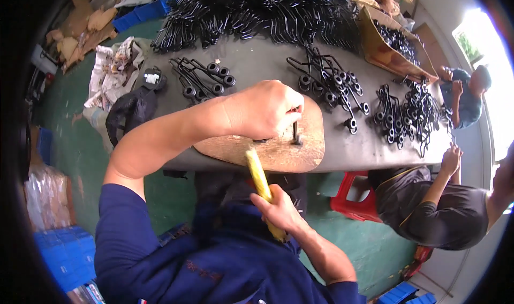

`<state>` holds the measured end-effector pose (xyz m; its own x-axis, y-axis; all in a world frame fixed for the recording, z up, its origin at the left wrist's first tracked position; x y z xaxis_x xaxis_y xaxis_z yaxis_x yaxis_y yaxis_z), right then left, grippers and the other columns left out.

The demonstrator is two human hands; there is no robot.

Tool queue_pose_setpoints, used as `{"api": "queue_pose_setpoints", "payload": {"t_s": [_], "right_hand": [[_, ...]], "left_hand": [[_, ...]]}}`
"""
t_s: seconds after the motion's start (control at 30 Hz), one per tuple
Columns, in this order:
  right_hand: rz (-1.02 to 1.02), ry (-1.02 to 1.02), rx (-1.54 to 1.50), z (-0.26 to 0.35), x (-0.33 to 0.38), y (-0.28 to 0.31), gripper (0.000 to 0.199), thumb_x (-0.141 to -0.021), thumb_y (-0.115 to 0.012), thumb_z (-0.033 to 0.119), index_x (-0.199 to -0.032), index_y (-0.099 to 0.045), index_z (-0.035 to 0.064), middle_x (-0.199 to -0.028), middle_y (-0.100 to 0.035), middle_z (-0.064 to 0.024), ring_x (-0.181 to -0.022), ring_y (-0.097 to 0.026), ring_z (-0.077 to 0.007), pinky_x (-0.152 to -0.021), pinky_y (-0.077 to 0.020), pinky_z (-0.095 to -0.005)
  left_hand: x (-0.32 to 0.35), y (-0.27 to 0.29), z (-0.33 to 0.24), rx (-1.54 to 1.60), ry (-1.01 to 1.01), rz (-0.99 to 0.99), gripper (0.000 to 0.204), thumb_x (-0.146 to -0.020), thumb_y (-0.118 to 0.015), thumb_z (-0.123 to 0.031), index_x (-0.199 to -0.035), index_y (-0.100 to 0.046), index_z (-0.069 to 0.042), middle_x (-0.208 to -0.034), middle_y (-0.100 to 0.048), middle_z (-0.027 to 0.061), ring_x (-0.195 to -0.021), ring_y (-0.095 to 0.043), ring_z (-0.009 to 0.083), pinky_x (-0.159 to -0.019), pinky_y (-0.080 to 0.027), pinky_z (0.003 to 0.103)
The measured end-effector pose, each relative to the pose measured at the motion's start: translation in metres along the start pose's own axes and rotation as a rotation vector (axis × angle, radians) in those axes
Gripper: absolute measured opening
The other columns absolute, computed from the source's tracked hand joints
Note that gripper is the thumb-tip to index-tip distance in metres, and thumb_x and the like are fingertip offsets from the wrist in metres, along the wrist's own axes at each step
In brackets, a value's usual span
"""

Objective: The user is using a yellow mallet to tap and straighten black metal components on a wooden block in a workshop setting.

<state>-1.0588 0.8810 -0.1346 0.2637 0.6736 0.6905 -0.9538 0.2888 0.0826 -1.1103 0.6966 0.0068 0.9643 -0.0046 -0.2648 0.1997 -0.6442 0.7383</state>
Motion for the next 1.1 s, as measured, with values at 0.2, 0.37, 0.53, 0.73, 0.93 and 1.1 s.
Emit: {"api": "queue_pose_setpoints", "payload": {"t_s": [0.2, 0.37, 0.53, 0.73, 0.93, 1.1], "right_hand": [[-0.200, 0.552, 0.175, 0.018, 0.053, 0.016, 0.035, -0.082, -0.075, 0.022, -0.097, -0.049, 0.0022, -0.070, -0.058, -0.0065, -0.059, -0.055, -0.0112, -0.055, -0.0477, -0.0299], [-0.313, 0.881, 0.227, 0.070, 0.073, 0.016, 0.019, -0.075, -0.068, 0.007, -0.089, -0.055, 0.0031, -0.076, -0.062, -0.0051, -0.064, -0.058, -0.0129, -0.059, -0.0481, -0.0284], [-0.082, 0.088, -0.177, 0.011, -0.007, 0.004, 0.021, -0.088, -0.066, 0.020, -0.092, -0.053, 0.0047, -0.070, -0.057, -0.0034, -0.056, -0.055, -0.0131, -0.050, -0.0467, -0.0298], [0.071, 0.279, 0.055, 0.024, 0.025, 0.022, 0.031, -0.084, -0.071, 0.023, -0.099, -0.053, 0.0027, -0.075, -0.059, -0.0059, -0.062, -0.058, -0.0115, -0.056, -0.0494, -0.0275], [-0.298, 0.197, -0.170, 0.000, 0.014, 0.088, 0.028, -0.083, -0.073, 0.016, -0.098, -0.055, 0.0010, -0.074, -0.056, -0.0014, -0.062, -0.053, -0.0084, -0.055, -0.0468, -0.0253], [-0.581, 0.356, -0.386, -0.035, -0.001, 0.163, 0.019, -0.086, -0.066, 0.012, -0.094, -0.053, 0.0020, -0.072, -0.056, -0.0041, -0.052, -0.056, -0.0122, -0.048, -0.0475, -0.0261]], "left_hand": [[-0.001, 0.002, 0.014, -0.053, 0.000, 0.026, 0.018, -0.084, -0.052, -0.010, -0.073, -0.059, 0.002, -0.072, -0.062, 0.0221, -0.067, -0.062, 0.0396, -0.063, -0.049, 0.044], [-0.007, 0.013, 0.038, 0.147, 0.326, 0.197, 0.020, -0.088, -0.049, -0.010, -0.085, -0.061, 0.005, -0.069, -0.065, 0.0143, -0.057, -0.064, 0.0205, -0.054, -0.051, 0.033], [-0.009, 0.016, 0.032, 0.149, 0.364, 0.227, 0.020, -0.088, -0.049, -0.010, -0.088, -0.061, 0.005, -0.069, -0.065, 0.0126, -0.055, -0.063, 0.0170, -0.052, -0.051, 0.031], [0.018, 0.052, 0.075, 0.505, 0.528, 0.174, 0.023, -0.092, -0.060, -0.018, -0.098, -0.065, 0.003, -0.076, -0.068, 0.0120, -0.057, -0.064, 0.0134, -0.049, -0.053, 0.025], [0.094, 0.148, 0.172, 0.612, 0.707, -0.182, 0.025, -0.095, -0.058, -0.024, -0.105, -0.063, -0.002, -0.068, -0.064, 0.0039, -0.048, -0.057, 0.0103, -0.043, -0.044, 0.021], [0.135, 0.165, 0.250, 0.226, 1.068, -0.143, 0.031, -0.086, -0.068, -0.032, -0.098, -0.066, -0.003, -0.079, -0.067, 0.0061, -0.063, -0.063, 0.0138, -0.049, -0.047, 0.026]]}}
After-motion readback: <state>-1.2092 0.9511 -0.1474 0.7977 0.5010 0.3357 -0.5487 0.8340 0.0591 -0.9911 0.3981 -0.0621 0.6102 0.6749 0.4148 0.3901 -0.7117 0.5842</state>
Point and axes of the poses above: each hand's wrist, its own x-axis away from the middle knuckle, its own y-axis out of the back of the hand, z = x × y, the point moved 5 cm from there along -x, towards the middle knuckle
